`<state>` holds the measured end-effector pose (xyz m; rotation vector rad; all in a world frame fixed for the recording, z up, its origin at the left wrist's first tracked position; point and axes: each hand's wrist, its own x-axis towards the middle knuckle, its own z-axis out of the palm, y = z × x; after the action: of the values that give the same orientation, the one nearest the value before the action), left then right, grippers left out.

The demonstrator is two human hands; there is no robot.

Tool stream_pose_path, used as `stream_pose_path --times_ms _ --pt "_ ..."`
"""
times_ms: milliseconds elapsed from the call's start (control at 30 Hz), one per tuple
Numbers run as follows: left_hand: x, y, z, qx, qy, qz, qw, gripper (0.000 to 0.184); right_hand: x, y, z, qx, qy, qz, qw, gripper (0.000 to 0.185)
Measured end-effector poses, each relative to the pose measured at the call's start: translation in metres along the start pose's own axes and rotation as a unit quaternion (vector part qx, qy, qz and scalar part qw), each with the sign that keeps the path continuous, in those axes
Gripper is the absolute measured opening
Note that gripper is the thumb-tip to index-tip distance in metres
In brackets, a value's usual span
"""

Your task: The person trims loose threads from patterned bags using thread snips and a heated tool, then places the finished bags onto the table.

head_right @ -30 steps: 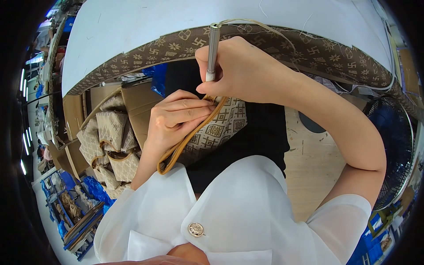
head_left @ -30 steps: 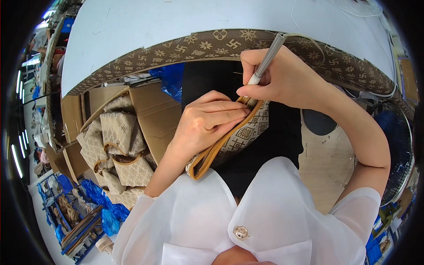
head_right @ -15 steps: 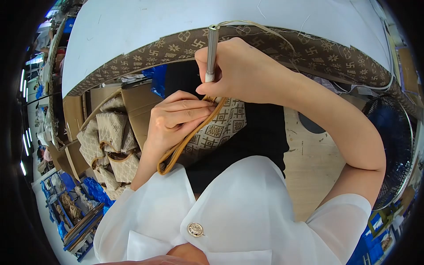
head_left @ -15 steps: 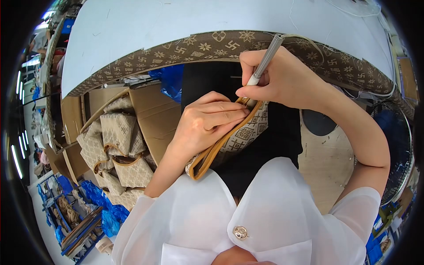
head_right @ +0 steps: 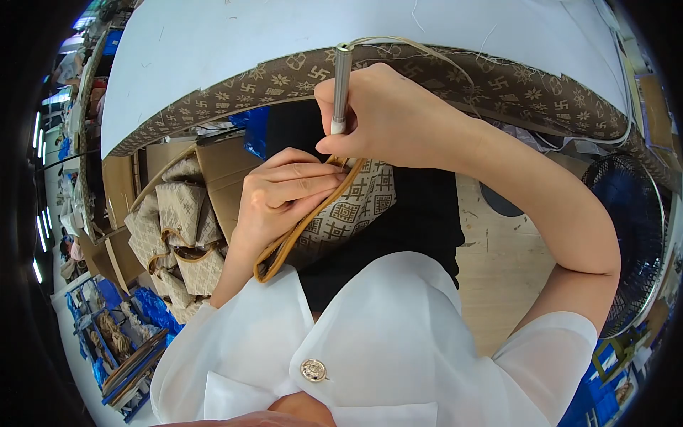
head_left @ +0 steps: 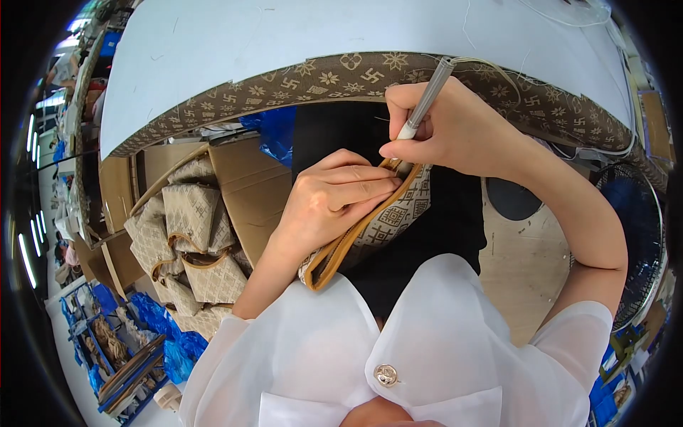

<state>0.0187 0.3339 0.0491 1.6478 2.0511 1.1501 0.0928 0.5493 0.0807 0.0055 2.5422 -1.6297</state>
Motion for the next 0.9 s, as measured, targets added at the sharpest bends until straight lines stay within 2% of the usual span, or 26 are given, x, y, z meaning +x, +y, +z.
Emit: stream_pose_path --times_ms 233,333,367,467,500,600,633,700,733,833,867,900 --pt "0.0 0.001 0.002 0.003 0.009 0.0 1.0 0.018 0.0 -0.002 -0.003 0.016 -0.001 0.003 1.0 0.026" --pt "-0.001 0.004 -0.003 -0.012 -0.004 0.012 1.0 0.018 0.0 -0.01 -0.009 0.113 -0.012 0.077 0.991 0.025" --pt "-0.003 0.003 -0.005 -0.011 -0.004 0.013 1.0 0.018 0.001 -0.009 -0.01 0.112 -0.011 0.076 0.991 0.025" --pt "-0.009 -0.003 -0.012 0.086 0.253 0.068 0.961 0.038 0.001 0.003 -0.019 0.301 0.064 0.021 0.951 0.021" --pt "-0.006 -0.003 -0.008 0.087 0.255 0.069 0.96 0.038 -0.001 0.005 -0.023 0.3 0.063 0.019 0.952 0.021" --pt "0.008 -0.004 0.012 -0.042 0.401 -0.03 0.915 0.068 -0.004 0.009 -0.035 0.364 0.129 -0.124 0.914 0.015" --pt "0.005 -0.005 0.012 -0.04 0.406 -0.028 0.913 0.068 -0.006 0.008 -0.036 0.362 0.125 -0.127 0.915 0.015" --pt "-0.002 -0.006 0.009 -0.011 0.271 -0.121 0.955 0.083 -0.009 0.004 -0.037 0.353 0.179 -0.162 0.904 0.013" --pt "-0.001 -0.007 0.007 -0.01 0.276 -0.121 0.953 0.083 -0.012 0.002 -0.038 0.349 0.206 -0.179 0.897 0.012" --pt "0.008 -0.013 0.002 -0.073 0.186 -0.16 0.967 0.078 -0.02 -0.003 -0.038 0.332 0.28 -0.231 0.871 0.01" --pt "0.015 -0.012 -0.002 -0.073 0.193 -0.159 0.965 0.078 -0.022 -0.004 -0.038 0.326 0.304 -0.248 0.86 0.01" --pt "0.026 -0.007 -0.009 -0.119 0.14 -0.189 0.965 0.07 -0.023 -0.005 -0.037 0.323 0.299 -0.251 0.862 0.01"
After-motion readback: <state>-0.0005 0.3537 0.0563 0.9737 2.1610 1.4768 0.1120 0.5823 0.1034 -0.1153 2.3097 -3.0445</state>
